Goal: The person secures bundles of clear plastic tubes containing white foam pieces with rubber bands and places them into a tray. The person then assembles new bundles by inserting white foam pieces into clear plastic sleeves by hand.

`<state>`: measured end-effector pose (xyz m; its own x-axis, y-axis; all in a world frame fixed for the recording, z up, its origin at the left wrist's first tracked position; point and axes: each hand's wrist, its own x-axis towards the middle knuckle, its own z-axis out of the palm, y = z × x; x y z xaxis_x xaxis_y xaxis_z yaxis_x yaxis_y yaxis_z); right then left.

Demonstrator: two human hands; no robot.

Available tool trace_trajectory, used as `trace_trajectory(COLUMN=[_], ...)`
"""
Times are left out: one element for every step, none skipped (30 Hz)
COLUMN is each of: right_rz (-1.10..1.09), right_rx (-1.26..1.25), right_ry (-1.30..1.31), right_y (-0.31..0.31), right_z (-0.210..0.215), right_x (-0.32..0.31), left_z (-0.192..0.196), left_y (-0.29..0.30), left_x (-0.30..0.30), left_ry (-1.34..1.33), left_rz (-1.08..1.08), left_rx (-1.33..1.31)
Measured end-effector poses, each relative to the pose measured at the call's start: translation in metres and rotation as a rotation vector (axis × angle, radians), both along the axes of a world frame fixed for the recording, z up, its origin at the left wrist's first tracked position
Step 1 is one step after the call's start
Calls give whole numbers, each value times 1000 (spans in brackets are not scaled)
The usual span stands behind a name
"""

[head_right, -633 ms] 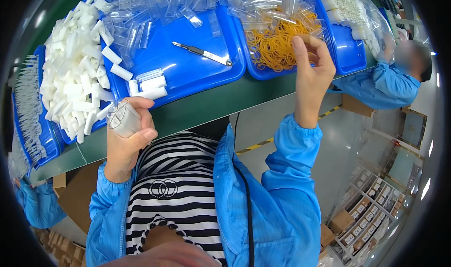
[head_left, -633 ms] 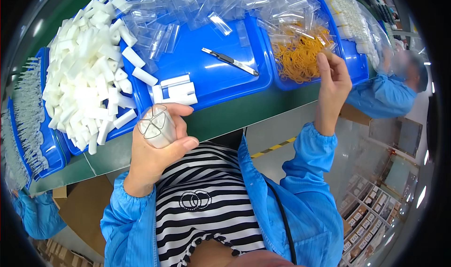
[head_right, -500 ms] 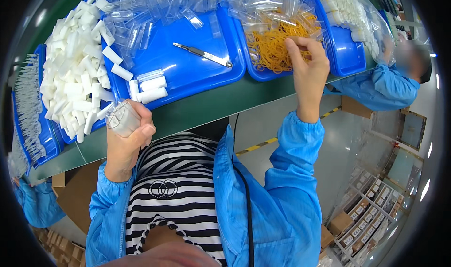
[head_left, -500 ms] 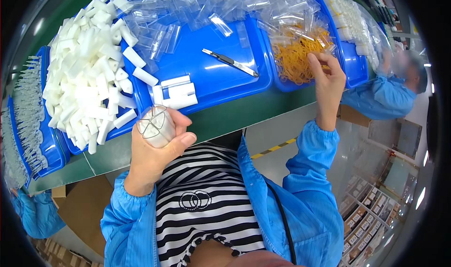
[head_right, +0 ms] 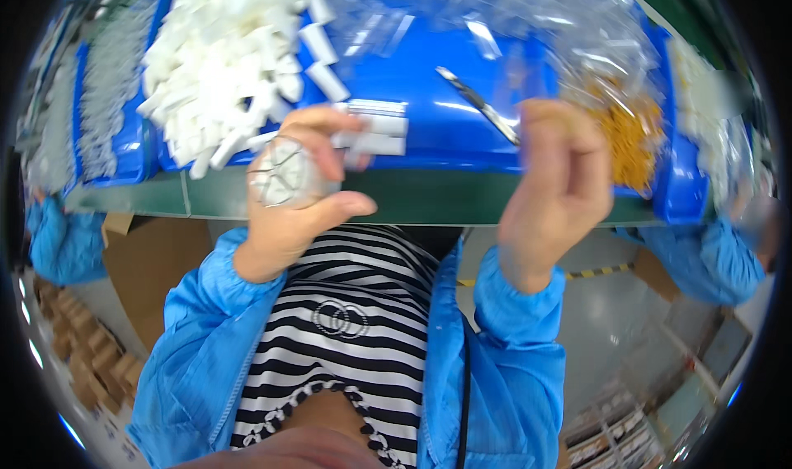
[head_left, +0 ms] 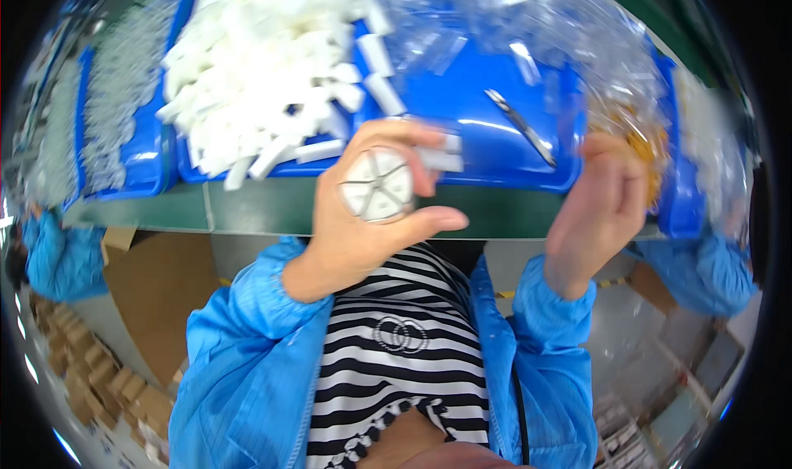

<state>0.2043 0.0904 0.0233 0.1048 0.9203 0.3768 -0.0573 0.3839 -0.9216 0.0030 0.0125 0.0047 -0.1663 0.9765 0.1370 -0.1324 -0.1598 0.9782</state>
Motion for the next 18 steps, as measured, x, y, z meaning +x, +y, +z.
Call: trace_trajectory(right_rz=[186, 316, 398, 462, 461, 453, 509, 559, 631, 629, 820, 997, 823, 813, 583, 340, 337, 478], right_rx=[-16, 3, 25, 53, 96, 140, 4, -133, -194, -196, -290, -379, -469, -468, -261, -53, -54, 181], right_ry=[-88, -112, -197, -313, -358, -409, -283, -159, 54, 48, 326, 612, 676, 672, 243, -176, -181, -449], right_y=[-11, -17, -25, -28, -30, -31, -33, -33, -31, -28, -24, -23, -33, -35, -34, -30, -23, -14], right_z=[-1, -4, -1, 2, 1, 2, 6, 10, 10, 9, 7, 6, 5, 7, 8, 10, 13, 16], right_x=[-13, -26, -34, -38, -41, -43, -40, -37, -36, -36, -37, -38, -38, -47, -59, -66, -63, -56], left_z=[-1, -2, 5, 12, 11, 11, 10, 9, 7, 6, 6, 9, 13, 16, 18, 17, 15, 13], left_y=[3, 7, 5, 1, -2, -5, -8, -9, -9, -9, -10, -11, -12, -12, -13, -13, -12, -12], left_x=[0, 0, 2, 2, 2, 2, 2, -1, -4, -5, -5, -5, -6, -7, -8, -10, -14, -17], left_ry=[8, -14, -112, -217, -210, -219, -231, -234, -232, -230, -239, -245, -286, -326, -353, -358, -310, -262], left_rz=[23, 107, 113, 118, 137, 119, 98, 104, 89, 73, 60, 51, -39, -131, -154, -158, -205, -247], left_rx=[11, 72, -35, -139, -142, -158, -175, -176, -227, -278, -268, -268, -338, -408, -426, -426, -403, -379])
